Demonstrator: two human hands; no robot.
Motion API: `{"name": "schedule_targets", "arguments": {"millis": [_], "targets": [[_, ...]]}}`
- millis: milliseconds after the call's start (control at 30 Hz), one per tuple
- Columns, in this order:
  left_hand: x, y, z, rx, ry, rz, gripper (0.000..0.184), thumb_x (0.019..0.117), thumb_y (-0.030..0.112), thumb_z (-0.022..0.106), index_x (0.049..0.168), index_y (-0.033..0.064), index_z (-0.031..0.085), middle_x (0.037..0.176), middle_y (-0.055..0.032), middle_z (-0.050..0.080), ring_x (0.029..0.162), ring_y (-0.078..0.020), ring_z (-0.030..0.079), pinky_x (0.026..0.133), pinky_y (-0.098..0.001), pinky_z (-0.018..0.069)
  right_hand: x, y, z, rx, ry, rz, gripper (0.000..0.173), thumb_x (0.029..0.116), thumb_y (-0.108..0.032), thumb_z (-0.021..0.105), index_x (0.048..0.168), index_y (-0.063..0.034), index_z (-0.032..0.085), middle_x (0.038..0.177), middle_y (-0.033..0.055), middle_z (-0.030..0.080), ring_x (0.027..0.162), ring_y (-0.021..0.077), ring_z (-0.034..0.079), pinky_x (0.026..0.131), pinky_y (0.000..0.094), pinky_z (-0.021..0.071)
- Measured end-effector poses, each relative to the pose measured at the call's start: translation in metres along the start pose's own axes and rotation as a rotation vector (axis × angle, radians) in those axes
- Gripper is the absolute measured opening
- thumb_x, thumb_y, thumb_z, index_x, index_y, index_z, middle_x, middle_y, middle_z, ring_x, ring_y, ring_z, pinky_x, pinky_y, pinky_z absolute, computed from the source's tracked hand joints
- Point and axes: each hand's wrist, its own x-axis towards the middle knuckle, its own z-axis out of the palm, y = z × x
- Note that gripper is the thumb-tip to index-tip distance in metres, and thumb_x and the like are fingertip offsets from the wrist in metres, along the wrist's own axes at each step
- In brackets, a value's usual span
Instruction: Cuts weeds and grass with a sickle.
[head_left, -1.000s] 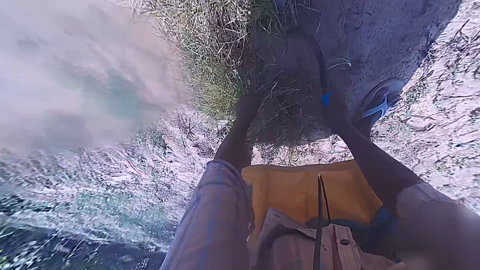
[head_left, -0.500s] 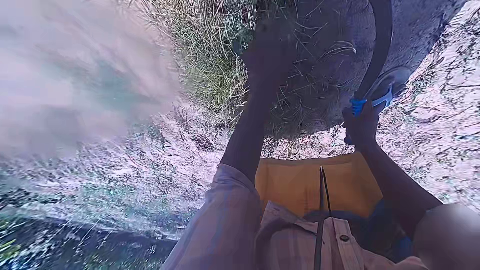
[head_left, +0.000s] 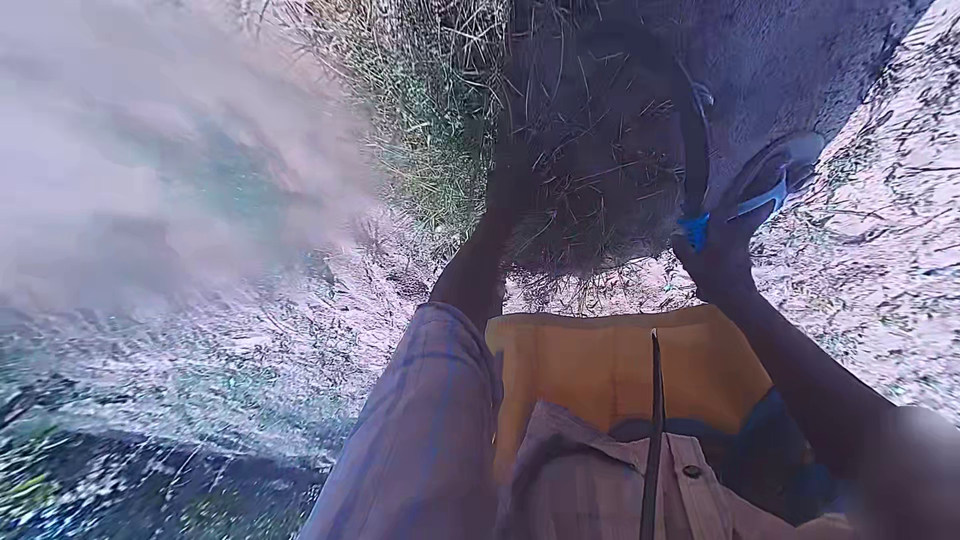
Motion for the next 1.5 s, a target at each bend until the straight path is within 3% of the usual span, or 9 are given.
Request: {"name": "schedule_targets", "arguments": {"millis": [200, 467, 733, 933, 1100, 1233, 1400, 1433, 1500], "targets": [[-0.009, 0.003, 0.006, -0.173, 0.013, -0.036, 0.044, 0.1111, 0.027, 0.038, 0.141, -0.0012, 0.053, 0.136, -0.0322, 0.059, 0.127, -0.052, 0.057, 0.101, -0.071, 0.0439, 0.048, -0.06, 0.021, -0.198, -0.183, 0.0, 0.049, 0.1062, -0.028, 0.056, 0.141, 0.0056, 0.048, 0.109, 0.0338, 0.066, 0.104, 0.0529, 0.066, 0.086, 0.0679, 0.0489], [-0.039, 0.009, 0.039, -0.257, -0.016, -0.023, 0.044, 0.1117, 0.026, 0.039, 0.143, -0.0024, 0.052, 0.132, -0.032, 0.061, 0.126, -0.0504, 0.058, 0.102, -0.0669, 0.0452, -0.051, 0.055, -0.071, -0.546, -0.352, 0.175, 0.035, 0.1044, -0.02, 0.055, 0.125, 0.0086, 0.056, 0.1, 0.0365, 0.066, 0.099, 0.0579, 0.065, 0.08, 0.0722, 0.0457], [-0.062, 0.002, 0.074, -0.294, -0.123, -0.136, 0.04, 0.1118, 0.023, 0.039, 0.141, 0.0006, 0.055, 0.129, -0.0312, 0.064, 0.122, -0.051, 0.062, 0.099, -0.0688, 0.0467, 0.031, -0.066, -0.017, -0.437, -0.288, -0.005, 0.045, 0.1043, -0.024, 0.06, 0.134, 0.0064, 0.047, 0.103, 0.035, 0.065, 0.1, 0.0564, 0.065, 0.081, 0.0705, 0.0473], [-0.074, -0.004, 0.109, -0.215, -0.22, -0.065, 0.041, 0.11, 0.025, 0.043, 0.141, 0.003, 0.057, 0.129, -0.0293, 0.064, 0.123, -0.0493, 0.06, 0.1, -0.0687, 0.046, -0.026, 0.043, -0.028, -0.632, -0.458, 0.218, 0.042, 0.1074, -0.023, 0.051, 0.137, 0.0067, 0.05, 0.114, 0.0361, 0.065, 0.108, 0.0554, 0.065, 0.088, 0.0692, 0.0471], [-0.124, 0.028, 0.139, -0.089, -0.589, -0.103, 0.042, 0.1114, 0.016, 0.039, 0.149, 0.0006, 0.048, 0.144, -0.0297, 0.055, 0.135, -0.0484, 0.053, 0.108, -0.0657, 0.0411, -0.068, 0.042, -0.066, -0.634, -0.465, 0.2, 0.041, 0.1035, -0.019, 0.057, 0.132, 0.0097, 0.052, 0.109, 0.0367, 0.066, 0.103, 0.0573, 0.065, 0.083, 0.0718, 0.0463], [-0.144, 0.026, 0.146, -0.349, -0.248, -0.113, 0.04, 0.1057, 0.029, 0.055, 0.138, 0.0075, 0.063, 0.147, -0.0225, 0.054, 0.144, -0.043, 0.042, 0.119, -0.0702, 0.0202, -0.041, 0.016, -0.062, -0.481, -0.27, 0.04, 0.043, 0.1013, -0.02, 0.063, 0.124, 0.0151, 0.055, 0.096, 0.0389, 0.065, 0.093, 0.0596, 0.066, 0.079, 0.0725, 0.0467], [-0.142, 0.054, 0.042, -0.384, 0.075, 0.186, 0.038, 0.1069, 0.03, 0.053, 0.122, -0.0004, 0.069, 0.129, -0.0227, 0.066, 0.122, -0.0412, 0.062, 0.098, -0.059, 0.0491, -0.023, 0.006, -0.046, -0.324, -0.096, 0.072, 0.046, 0.102, -0.023, 0.062, 0.127, 0.014, 0.051, 0.093, 0.0387, 0.064, 0.087, 0.06, 0.065, 0.074, 0.0744, 0.0456], [-0.125, 0.06, 0.04, -0.39, 0.202, 0.251, 0.036, 0.1045, 0.029, 0.057, 0.127, 0.0021, 0.067, 0.135, -0.0216, 0.063, 0.127, -0.0403, 0.059, 0.101, -0.0578, 0.0487, -0.023, 0.006, -0.042, -0.3, -0.094, 0.084, 0.046, 0.1018, -0.022, 0.062, 0.129, 0.0133, 0.05, 0.094, 0.0388, 0.064, 0.088, 0.0598, 0.065, 0.075, 0.0746, 0.0458], [-0.075, 0.064, 0.038, -0.327, 0.273, 0.217, 0.064, 0.0991, 0.033, 0.065, 0.155, 0.0109, 0.044, 0.164, -0.0196, 0.036, 0.154, -0.0393, 0.029, 0.118, -0.0638, 0.026, -0.02, 0.007, -0.034, -0.264, -0.077, 0.067, 0.045, 0.1008, -0.02, 0.062, 0.13, 0.0126, 0.051, 0.094, 0.0385, 0.064, 0.088, 0.0592, 0.065, 0.075, 0.0743, 0.0456]]}}
